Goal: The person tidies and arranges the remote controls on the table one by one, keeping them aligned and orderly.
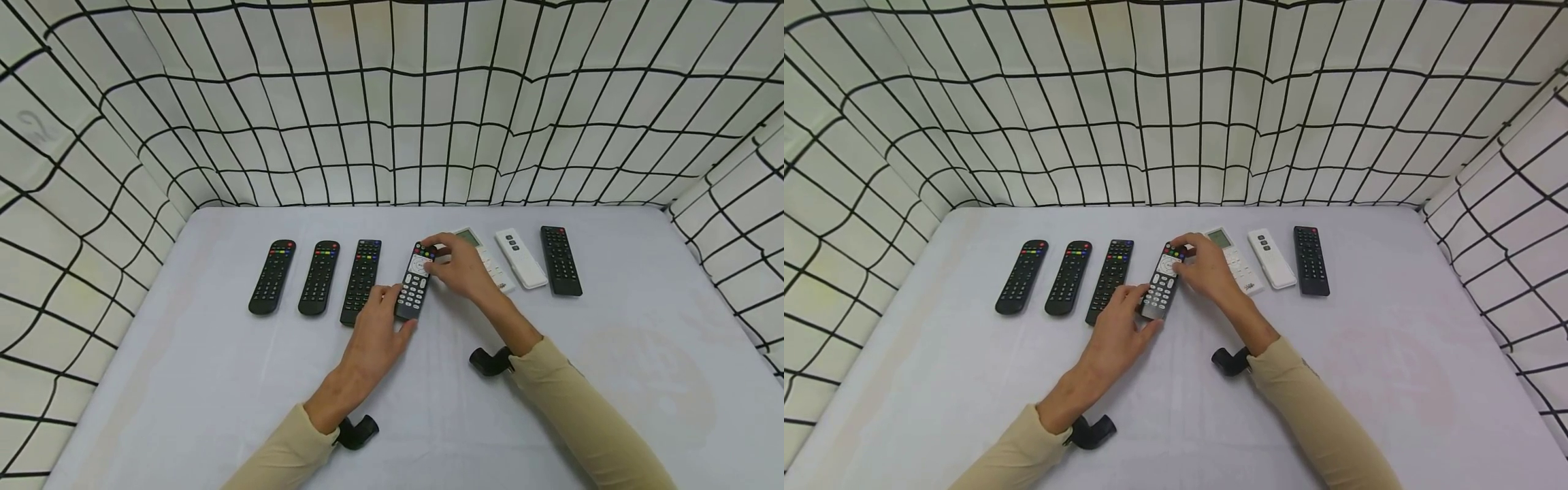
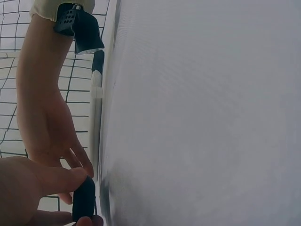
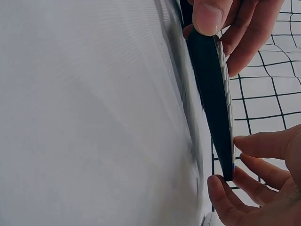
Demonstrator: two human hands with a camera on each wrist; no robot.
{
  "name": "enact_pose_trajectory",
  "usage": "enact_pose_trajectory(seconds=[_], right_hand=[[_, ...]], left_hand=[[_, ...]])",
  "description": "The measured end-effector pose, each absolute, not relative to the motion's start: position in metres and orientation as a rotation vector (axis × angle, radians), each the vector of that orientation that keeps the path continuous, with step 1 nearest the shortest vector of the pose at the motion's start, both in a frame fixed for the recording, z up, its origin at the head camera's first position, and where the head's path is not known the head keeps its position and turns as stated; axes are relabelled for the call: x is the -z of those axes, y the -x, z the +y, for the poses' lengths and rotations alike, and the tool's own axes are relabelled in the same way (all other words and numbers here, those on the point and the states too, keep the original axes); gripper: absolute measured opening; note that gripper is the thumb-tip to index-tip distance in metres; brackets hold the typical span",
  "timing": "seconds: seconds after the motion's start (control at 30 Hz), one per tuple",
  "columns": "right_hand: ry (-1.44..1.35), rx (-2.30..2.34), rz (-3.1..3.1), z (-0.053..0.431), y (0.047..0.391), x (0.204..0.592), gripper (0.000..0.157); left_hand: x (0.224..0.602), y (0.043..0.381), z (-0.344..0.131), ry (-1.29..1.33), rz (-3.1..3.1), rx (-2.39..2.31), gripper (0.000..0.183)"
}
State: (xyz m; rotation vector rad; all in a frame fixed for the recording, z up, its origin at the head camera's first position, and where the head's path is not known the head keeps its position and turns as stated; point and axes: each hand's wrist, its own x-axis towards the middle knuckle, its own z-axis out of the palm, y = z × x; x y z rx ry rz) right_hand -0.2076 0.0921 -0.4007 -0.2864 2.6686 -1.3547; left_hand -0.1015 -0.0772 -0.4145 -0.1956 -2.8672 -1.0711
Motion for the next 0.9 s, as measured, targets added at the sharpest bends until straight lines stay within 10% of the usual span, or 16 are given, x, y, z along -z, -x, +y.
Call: enact_pose_trajectory(seconds=[0.9], right_hand=[[0.410, 1.378, 2.641, 0.082, 0.218, 0.408, 0.044]], left_hand=[[0.414, 0.101, -0.076, 0.161, -2.869, 1.013, 0.062]])
